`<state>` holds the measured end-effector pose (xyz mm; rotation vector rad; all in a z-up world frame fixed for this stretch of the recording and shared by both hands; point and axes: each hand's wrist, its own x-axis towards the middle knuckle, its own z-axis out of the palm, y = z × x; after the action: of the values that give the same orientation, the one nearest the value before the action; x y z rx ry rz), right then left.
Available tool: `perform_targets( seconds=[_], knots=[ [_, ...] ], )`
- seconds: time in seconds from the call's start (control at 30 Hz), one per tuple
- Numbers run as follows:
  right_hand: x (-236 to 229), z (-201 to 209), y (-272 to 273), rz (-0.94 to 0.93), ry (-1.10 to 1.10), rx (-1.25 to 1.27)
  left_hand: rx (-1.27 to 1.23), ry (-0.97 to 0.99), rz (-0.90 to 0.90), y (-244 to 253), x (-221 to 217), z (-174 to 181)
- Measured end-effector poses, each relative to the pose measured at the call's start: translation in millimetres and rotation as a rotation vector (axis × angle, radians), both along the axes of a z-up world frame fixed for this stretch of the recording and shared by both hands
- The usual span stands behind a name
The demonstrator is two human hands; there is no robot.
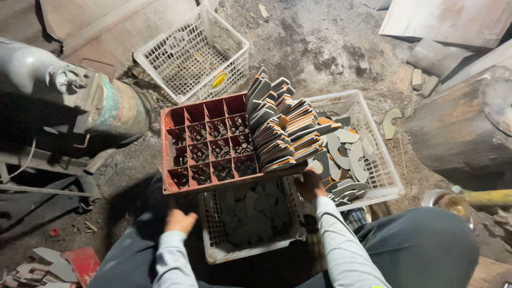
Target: The person sits on the floor and repeatedly picks up curved metal pieces from a white crate, inspects them, and places them into a red crate with compartments. The process continues throughout the clip.
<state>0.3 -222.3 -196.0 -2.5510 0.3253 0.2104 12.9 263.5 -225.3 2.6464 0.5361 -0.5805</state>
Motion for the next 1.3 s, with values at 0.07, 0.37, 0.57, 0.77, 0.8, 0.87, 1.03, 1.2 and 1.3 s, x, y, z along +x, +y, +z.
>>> perform_targets(
  seconds=[0.07, 0.37, 0.57, 0.77, 0.8, 0.87, 1.03, 1.2, 1.3],
  knots=[
    [-7, 11, -6, -0.051, -0.013, 0.063, -0.253, -0.367, 0.024, 10, 15, 26],
    [8, 51, -14, -0.186, -0.141, 0.429, -0.431, -0.649, 0.054, -48, 6, 120],
    [27, 56, -52, -0.012, -0.215, 0.576, -0.256, -0.565, 0.022, -71, -5, 144],
    [20, 30, -53, -0.128, -0.247, 0.381, -0.287, -0.605, -0.008, -77, -11, 161],
    [18, 28, -50, -0.159, -0.305, 0.312, -0.299, -0.632, -0.017, -76, -11, 162],
    [26, 34, -51, -0.27, -0.216, 0.35, -0.349, -0.706, -0.05, -78, 1, 162],
    [18, 54, -38, -0.191, -0.259, 0.416, -0.241, -0.506, -0.024, -68, 0, 145],
    [30, 61, -86, -0.028, -0.034, 0.362, -0.112, -0.294, -0.073, -53, 10, 147],
    [45, 55, -138, -0.217, 0.099, 0.404, -0.001, -0.61, -0.199, -65, 4, 196]
  ],
)
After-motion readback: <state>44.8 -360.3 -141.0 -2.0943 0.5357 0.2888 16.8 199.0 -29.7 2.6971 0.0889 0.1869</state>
